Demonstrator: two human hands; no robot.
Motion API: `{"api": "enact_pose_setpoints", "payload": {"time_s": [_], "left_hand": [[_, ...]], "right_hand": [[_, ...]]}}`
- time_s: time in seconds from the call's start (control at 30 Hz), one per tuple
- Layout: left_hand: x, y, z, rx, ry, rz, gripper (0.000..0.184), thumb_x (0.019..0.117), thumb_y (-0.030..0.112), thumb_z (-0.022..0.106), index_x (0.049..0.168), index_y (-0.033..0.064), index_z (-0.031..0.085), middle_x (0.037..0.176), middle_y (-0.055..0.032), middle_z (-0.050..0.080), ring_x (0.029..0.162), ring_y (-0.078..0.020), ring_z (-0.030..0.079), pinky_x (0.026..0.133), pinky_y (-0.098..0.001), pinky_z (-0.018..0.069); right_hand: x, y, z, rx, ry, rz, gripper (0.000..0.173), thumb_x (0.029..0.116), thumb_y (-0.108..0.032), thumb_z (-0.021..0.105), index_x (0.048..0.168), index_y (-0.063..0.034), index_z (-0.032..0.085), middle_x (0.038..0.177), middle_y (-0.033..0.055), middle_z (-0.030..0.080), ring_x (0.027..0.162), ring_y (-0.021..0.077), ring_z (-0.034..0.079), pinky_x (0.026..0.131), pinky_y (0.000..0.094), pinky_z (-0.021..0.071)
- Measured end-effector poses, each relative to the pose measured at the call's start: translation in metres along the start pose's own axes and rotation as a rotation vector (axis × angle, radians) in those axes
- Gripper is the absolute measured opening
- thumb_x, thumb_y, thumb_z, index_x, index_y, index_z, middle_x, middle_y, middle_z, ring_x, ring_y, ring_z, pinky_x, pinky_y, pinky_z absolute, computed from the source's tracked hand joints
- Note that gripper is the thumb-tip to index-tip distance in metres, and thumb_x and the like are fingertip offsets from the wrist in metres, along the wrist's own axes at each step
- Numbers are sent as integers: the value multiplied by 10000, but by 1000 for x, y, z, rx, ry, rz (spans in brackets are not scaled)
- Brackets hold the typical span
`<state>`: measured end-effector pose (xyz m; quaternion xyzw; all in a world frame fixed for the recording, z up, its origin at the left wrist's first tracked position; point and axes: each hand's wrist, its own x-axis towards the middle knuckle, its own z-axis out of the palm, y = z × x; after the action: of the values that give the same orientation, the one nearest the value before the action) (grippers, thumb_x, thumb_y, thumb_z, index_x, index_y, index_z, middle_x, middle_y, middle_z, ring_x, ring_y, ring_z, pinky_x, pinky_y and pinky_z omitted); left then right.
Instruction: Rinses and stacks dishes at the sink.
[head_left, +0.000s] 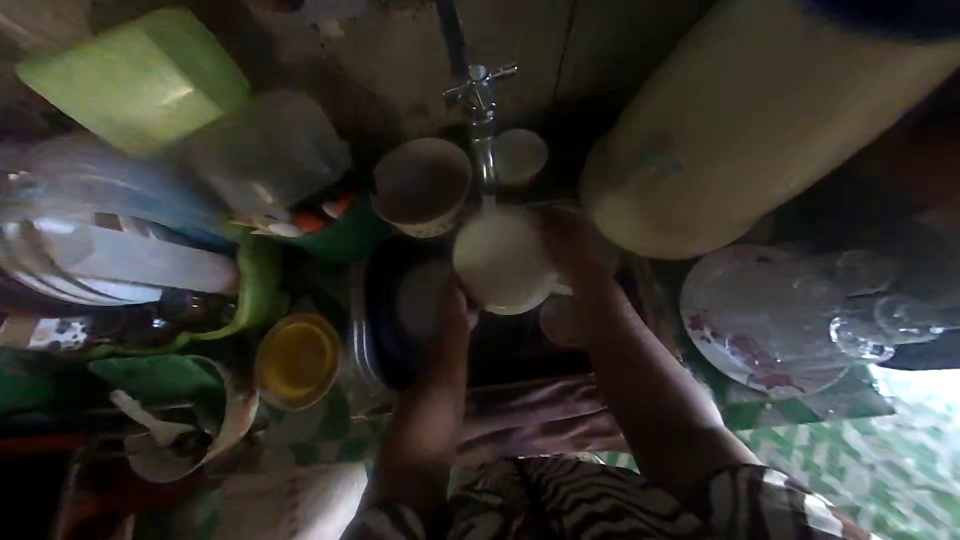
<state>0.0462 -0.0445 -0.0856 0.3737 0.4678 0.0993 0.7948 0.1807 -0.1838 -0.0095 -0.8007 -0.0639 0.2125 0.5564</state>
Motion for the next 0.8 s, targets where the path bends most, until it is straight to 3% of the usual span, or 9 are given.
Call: {"api": "enact_pose_setpoints", "payload": {"time_s": [0.13,0.23,0.3,0.4,0.47,0.5,0.57,0.63,0.8], "left_hand": [[2,-20,15,-6,-156,-180,372,1108,340,410,1296,49,547,1076,-118,654,908,-223,662,801,-379,581],[-6,-11,19,167,-166,-130,246,1085,196,483,1205,4,578,950,-91,652,793,-167,667,745,-312,590],[2,-5,0,495,-105,36,271,1071,164,519,1261,-17,587,1065,-121,652,902,-168,656,825,-327,569],[20,6,-54,1148,189,254,404,1019,228,619,1362,15,604,1375,-258,591,1256,-413,583,1024,-602,491],[23,18,-74,1406,369,140,646,969,283,682,1523,48,449,1557,-300,389,1408,-499,405,1085,-663,395],[23,23,-79,1463,403,64,727,954,283,702,1549,12,384,1575,-325,338,1430,-508,368,1104,-653,381],[23,24,-86,1506,420,-46,787,932,234,726,1555,-36,328,1555,-337,349,1403,-484,418,1088,-592,435],[28,18,-89,1550,397,-76,736,906,168,744,1488,-109,389,1501,-339,422,1363,-461,477,1072,-562,460],[49,3,-97,1605,380,-37,590,966,129,657,1463,-94,431,1502,-314,437,1335,-425,523,1042,-534,499]], "right_hand": [[-25,-24,-28,-114,80,-68,301,1087,-202,508,1296,-53,663,1253,158,673,1126,233,644,995,443,506],[-44,-53,-53,-259,121,-175,303,1093,-200,490,1298,-69,672,1262,151,679,1149,237,651,1017,447,501],[-56,-70,-66,-374,114,-258,314,1096,-210,477,1315,-87,666,1259,144,683,1135,240,662,1000,458,514],[-62,-68,-64,-527,51,-272,324,1093,-220,487,1333,-80,654,1284,179,668,1165,333,650,1002,552,500],[-58,-42,-53,-660,-14,-243,338,1093,-226,486,1366,-94,636,1346,192,632,1220,378,620,1031,591,480],[-56,-25,-45,-711,-45,-222,345,1093,-233,482,1386,-121,627,1371,179,622,1229,381,617,1024,602,483],[-55,7,-28,-722,-96,-175,354,1090,-221,482,1405,-126,615,1370,186,614,1226,391,611,1017,600,487],[-55,31,-12,-664,-128,-110,361,1089,-186,478,1422,-107,592,1382,188,599,1277,371,577,1071,562,459],[-64,59,29,-662,-76,-231,360,1034,-148,563,1385,-95,621,1490,206,495,1427,398,415,1166,545,375]]}}
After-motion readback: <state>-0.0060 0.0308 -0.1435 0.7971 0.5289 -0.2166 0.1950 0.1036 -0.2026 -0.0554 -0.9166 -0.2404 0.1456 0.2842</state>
